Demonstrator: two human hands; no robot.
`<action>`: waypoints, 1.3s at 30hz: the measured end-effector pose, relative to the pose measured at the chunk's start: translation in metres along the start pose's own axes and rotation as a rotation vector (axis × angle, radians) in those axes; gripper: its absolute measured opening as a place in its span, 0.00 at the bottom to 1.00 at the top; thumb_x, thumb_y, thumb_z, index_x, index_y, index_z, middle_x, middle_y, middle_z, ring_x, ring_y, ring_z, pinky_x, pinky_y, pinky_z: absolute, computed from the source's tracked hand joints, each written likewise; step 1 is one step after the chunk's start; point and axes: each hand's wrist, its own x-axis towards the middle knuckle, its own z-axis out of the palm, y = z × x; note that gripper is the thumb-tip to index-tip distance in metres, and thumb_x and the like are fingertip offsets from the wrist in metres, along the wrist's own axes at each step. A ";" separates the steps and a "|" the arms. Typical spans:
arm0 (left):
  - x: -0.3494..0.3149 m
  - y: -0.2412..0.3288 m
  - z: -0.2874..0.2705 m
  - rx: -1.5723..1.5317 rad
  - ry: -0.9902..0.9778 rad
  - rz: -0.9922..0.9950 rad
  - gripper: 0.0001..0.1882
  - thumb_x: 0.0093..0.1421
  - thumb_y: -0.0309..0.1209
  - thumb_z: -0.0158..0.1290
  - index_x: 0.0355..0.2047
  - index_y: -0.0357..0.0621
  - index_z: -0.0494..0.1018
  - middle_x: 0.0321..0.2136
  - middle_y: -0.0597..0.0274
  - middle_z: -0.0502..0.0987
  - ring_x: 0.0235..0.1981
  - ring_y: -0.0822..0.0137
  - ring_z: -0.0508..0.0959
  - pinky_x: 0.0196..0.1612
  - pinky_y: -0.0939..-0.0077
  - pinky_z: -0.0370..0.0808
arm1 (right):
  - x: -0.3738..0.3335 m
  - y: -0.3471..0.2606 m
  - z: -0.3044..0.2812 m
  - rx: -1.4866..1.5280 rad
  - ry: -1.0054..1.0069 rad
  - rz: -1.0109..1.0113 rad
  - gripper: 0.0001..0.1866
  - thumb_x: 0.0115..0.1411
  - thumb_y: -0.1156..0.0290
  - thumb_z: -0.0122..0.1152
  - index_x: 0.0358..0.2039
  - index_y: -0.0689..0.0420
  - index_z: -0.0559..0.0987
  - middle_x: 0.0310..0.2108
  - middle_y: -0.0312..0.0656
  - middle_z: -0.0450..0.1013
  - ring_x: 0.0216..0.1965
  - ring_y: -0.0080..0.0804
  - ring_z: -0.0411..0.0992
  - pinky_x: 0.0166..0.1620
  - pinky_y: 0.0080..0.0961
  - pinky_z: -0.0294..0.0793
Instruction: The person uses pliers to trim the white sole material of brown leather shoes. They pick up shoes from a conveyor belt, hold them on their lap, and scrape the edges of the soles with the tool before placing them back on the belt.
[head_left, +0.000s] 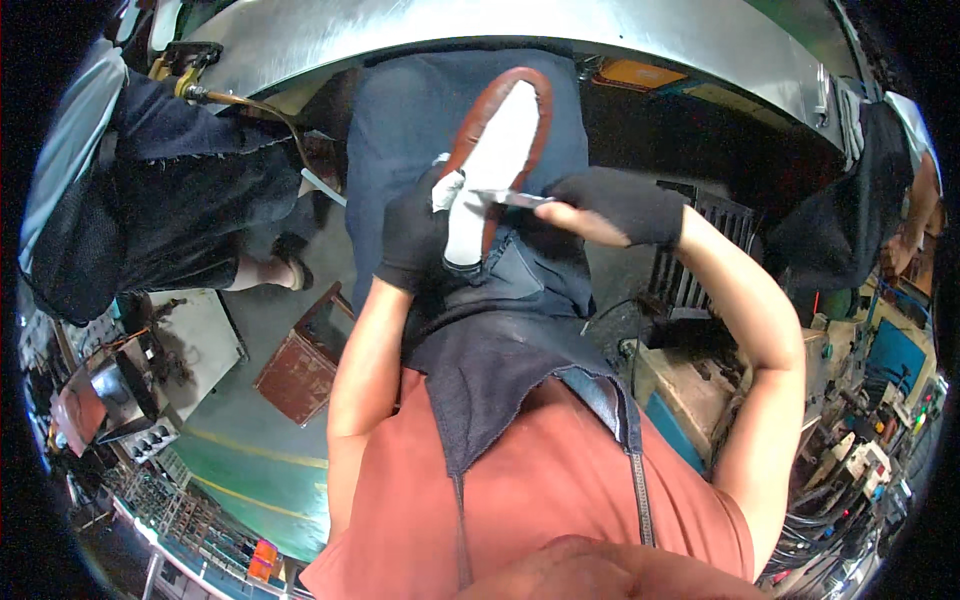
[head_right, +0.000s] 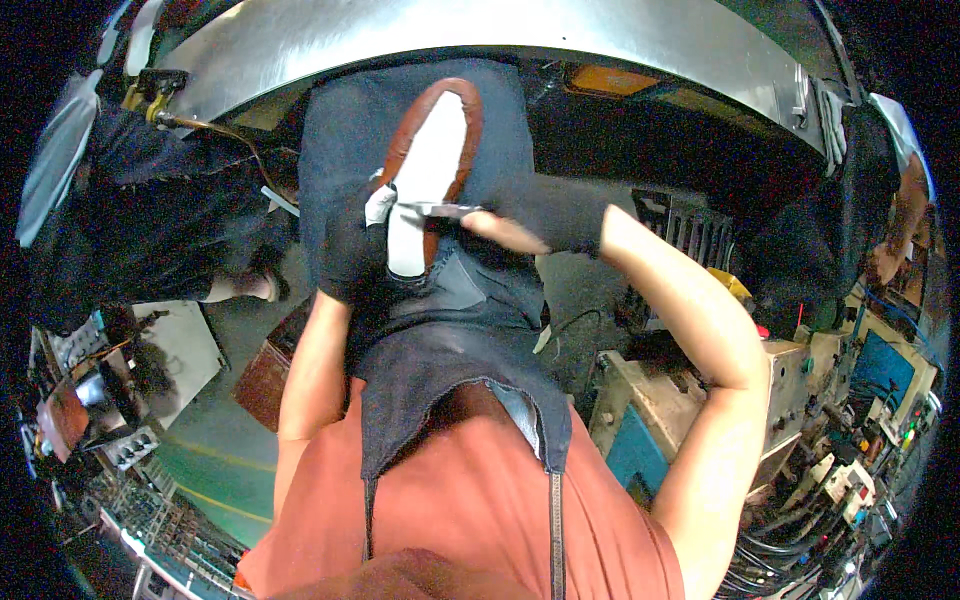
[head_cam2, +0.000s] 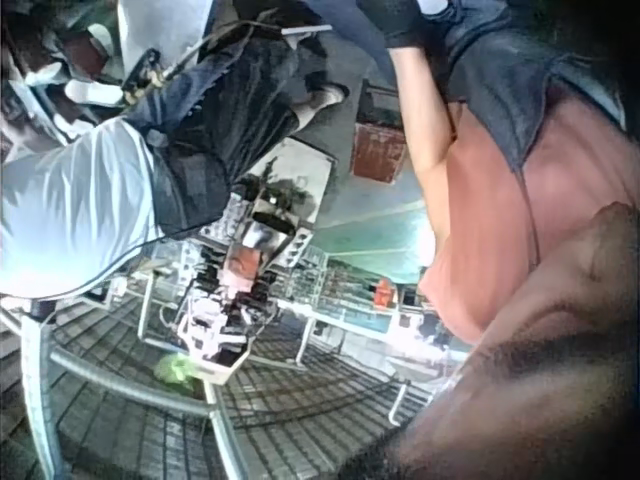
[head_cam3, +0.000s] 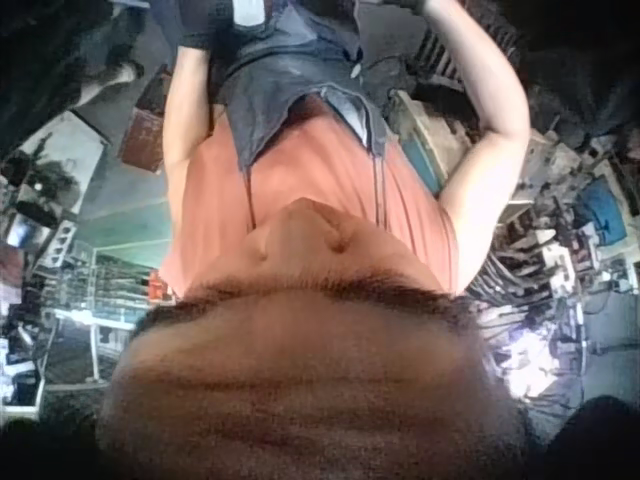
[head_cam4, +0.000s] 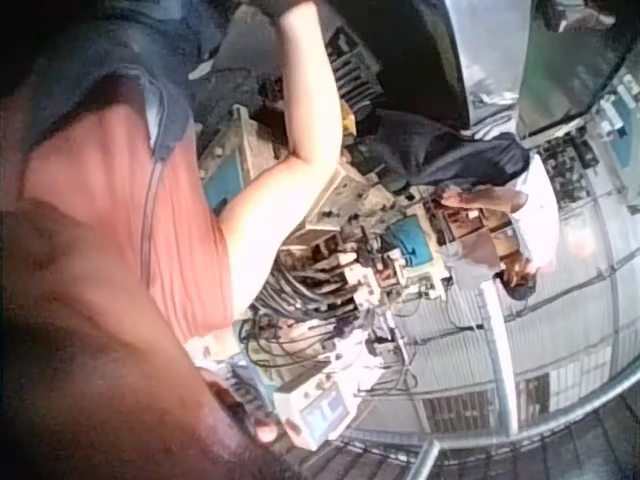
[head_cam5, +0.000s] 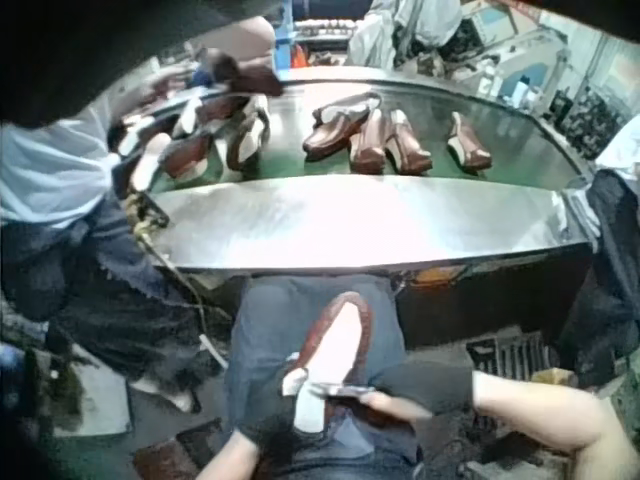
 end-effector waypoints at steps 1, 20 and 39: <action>-0.002 0.008 -0.001 -0.117 -0.065 -0.089 0.19 0.62 0.33 0.47 0.52 0.39 0.68 0.42 0.48 0.77 0.44 0.60 0.78 0.46 0.69 0.72 | 0.006 -0.013 0.002 -0.161 -0.005 -0.039 0.22 0.63 0.56 0.43 0.28 0.63 0.76 0.22 0.55 0.71 0.24 0.50 0.72 0.32 0.40 0.70; -0.030 0.018 0.012 -0.645 -0.259 -0.236 0.37 0.59 0.39 0.52 0.61 0.34 0.49 0.55 0.47 0.63 0.54 0.56 0.67 0.55 0.67 0.66 | 0.004 -0.011 0.013 -0.236 0.111 -0.087 0.16 0.59 0.60 0.52 0.29 0.60 0.79 0.28 0.54 0.73 0.37 0.49 0.72 0.48 0.38 0.67; 0.022 0.013 0.000 -0.511 -0.189 -0.284 0.22 0.65 0.40 0.40 0.52 0.37 0.64 0.48 0.49 0.71 0.49 0.60 0.72 0.52 0.68 0.68 | 0.018 0.019 0.027 -0.127 0.174 -0.226 0.22 0.63 0.52 0.45 0.29 0.59 0.76 0.24 0.51 0.72 0.27 0.47 0.73 0.33 0.36 0.71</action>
